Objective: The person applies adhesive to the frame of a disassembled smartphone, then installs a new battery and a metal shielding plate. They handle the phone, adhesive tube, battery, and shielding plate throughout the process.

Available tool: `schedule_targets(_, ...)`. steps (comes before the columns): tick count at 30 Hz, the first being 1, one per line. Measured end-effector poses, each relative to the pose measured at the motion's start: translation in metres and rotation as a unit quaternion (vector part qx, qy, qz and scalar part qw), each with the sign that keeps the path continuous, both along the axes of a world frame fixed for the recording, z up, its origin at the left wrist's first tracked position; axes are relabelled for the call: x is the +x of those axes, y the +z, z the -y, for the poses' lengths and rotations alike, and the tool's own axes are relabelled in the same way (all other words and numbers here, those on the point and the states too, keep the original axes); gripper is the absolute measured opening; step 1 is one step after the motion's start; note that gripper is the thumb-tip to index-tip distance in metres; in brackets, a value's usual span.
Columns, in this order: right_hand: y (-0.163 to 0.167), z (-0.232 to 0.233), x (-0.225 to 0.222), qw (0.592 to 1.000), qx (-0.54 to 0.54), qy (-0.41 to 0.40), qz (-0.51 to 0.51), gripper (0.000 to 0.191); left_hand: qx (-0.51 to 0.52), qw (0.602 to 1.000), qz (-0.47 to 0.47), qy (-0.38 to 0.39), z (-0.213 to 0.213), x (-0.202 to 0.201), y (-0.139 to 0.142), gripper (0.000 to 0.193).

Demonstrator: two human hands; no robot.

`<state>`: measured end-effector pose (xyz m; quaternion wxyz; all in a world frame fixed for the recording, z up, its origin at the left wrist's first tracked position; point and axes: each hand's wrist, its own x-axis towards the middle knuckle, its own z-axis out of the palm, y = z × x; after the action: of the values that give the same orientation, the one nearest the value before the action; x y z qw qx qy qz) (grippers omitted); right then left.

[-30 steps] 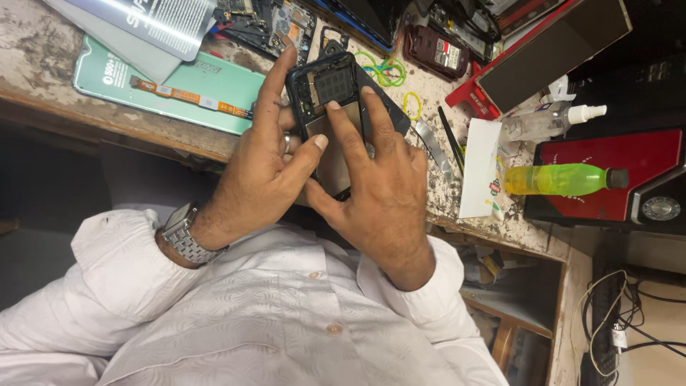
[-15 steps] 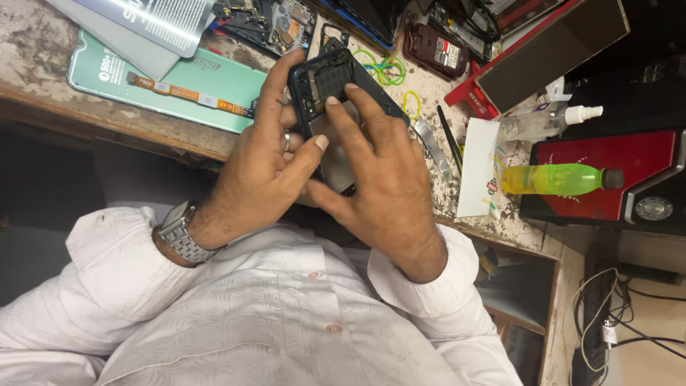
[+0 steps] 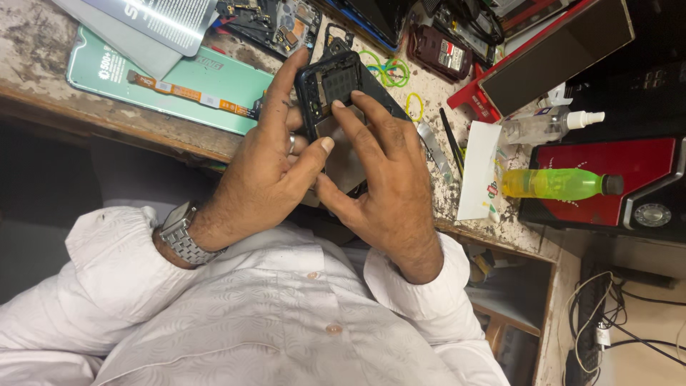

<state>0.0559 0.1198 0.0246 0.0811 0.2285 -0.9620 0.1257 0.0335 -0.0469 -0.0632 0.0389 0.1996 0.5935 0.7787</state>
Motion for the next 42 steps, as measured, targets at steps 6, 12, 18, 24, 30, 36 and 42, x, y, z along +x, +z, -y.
schedule_targets(6,0.002,-0.003,-0.004,0.999,-0.033,0.002,0.036,0.073,0.007,0.999,0.031,-0.007,0.001,0.000,0.004,0.085)
schedule_targets(12,0.002,-0.001,-0.005,1.000,-0.016,0.009,0.013,0.072,0.009,1.000,0.011,0.005,0.001,-0.001,0.007,0.082)
schedule_targets(18,0.001,0.003,-0.007,0.998,0.050,0.030,-0.035,0.066,-0.026,0.999,0.020,0.012,0.000,0.001,0.002,0.083)
schedule_targets(24,-0.003,-0.003,-0.008,0.997,0.039,0.033,-0.056,0.065,-0.011,1.000,0.014,0.015,-0.003,0.001,-0.003,0.084)
schedule_targets(30,-0.016,-0.002,-0.002,0.998,-0.026,0.008,-0.060,0.067,-0.002,1.000,0.002,0.016,-0.003,0.001,-0.004,0.085)
schedule_targets(36,-0.018,-0.004,0.000,0.997,-0.017,0.005,-0.069,0.066,0.006,1.000,-0.001,0.010,-0.003,0.002,-0.005,0.085)
schedule_targets(42,-0.015,0.000,-0.004,0.998,-0.022,0.011,-0.056,0.068,-0.003,1.000,0.020,0.007,-0.001,0.001,0.003,0.086)
